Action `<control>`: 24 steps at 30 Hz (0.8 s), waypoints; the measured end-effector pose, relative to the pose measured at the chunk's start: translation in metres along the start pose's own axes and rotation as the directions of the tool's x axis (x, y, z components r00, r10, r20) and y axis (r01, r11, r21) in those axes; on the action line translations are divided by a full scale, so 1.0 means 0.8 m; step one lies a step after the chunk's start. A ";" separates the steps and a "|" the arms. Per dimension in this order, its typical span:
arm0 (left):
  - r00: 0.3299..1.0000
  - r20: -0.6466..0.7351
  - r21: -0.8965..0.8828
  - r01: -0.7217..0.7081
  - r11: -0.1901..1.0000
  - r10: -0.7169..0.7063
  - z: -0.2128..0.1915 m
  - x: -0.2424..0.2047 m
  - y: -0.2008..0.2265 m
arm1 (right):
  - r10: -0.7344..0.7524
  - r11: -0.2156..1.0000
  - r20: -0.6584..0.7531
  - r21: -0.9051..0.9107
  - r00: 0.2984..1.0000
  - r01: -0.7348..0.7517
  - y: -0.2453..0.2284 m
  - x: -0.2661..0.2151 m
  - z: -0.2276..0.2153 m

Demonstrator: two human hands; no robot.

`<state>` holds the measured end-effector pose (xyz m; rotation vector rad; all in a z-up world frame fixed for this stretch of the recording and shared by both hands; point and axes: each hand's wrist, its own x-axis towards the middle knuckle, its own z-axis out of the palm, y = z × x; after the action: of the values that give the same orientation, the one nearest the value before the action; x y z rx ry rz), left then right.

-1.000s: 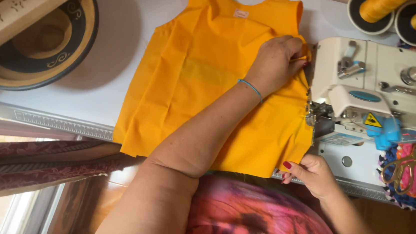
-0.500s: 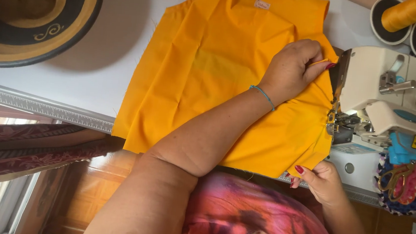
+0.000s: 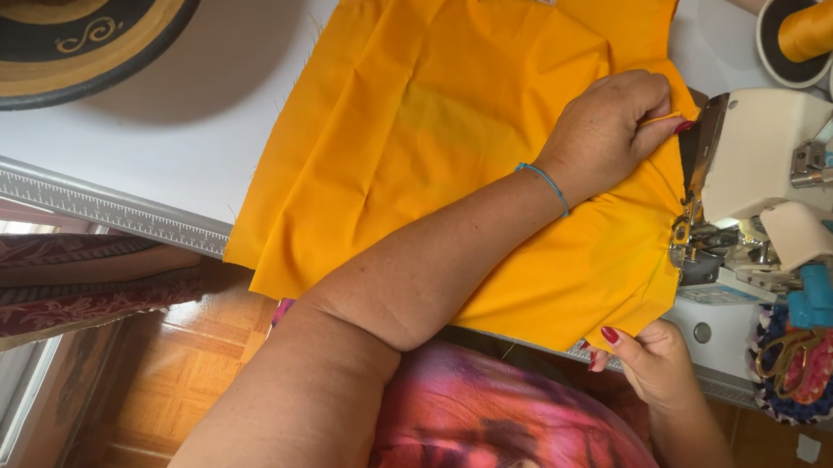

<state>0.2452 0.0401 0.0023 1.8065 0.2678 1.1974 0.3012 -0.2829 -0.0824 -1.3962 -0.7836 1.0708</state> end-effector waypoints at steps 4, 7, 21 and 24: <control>1.000 -0.002 -0.002 0.002 1.000 -0.002 0.001 -0.002 -0.002 | 0.030 1.000 -0.081 0.001 0.996 -0.030 0.005 -0.007 -0.001; 0.997 -0.013 -0.030 -0.070 0.997 0.070 0.003 0.002 -0.009 | 0.037 0.998 -0.148 -0.053 0.988 -0.045 0.007 -0.023 -0.015; 0.989 0.002 -0.047 -0.147 0.988 0.147 -0.002 0.000 -0.009 | -0.488 0.316 -0.602 -0.797 0.633 -0.515 -0.086 -0.130 -0.173; 0.997 0.024 -0.033 -0.076 0.997 0.077 0.003 -0.002 -0.011 | -0.276 0.387 -0.726 -0.684 0.630 -0.618 -0.073 -0.116 -0.190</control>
<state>0.2483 0.0424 -0.0057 1.8168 0.1652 1.2238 0.4154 -0.4176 -0.0203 -2.7404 -0.5147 -0.0831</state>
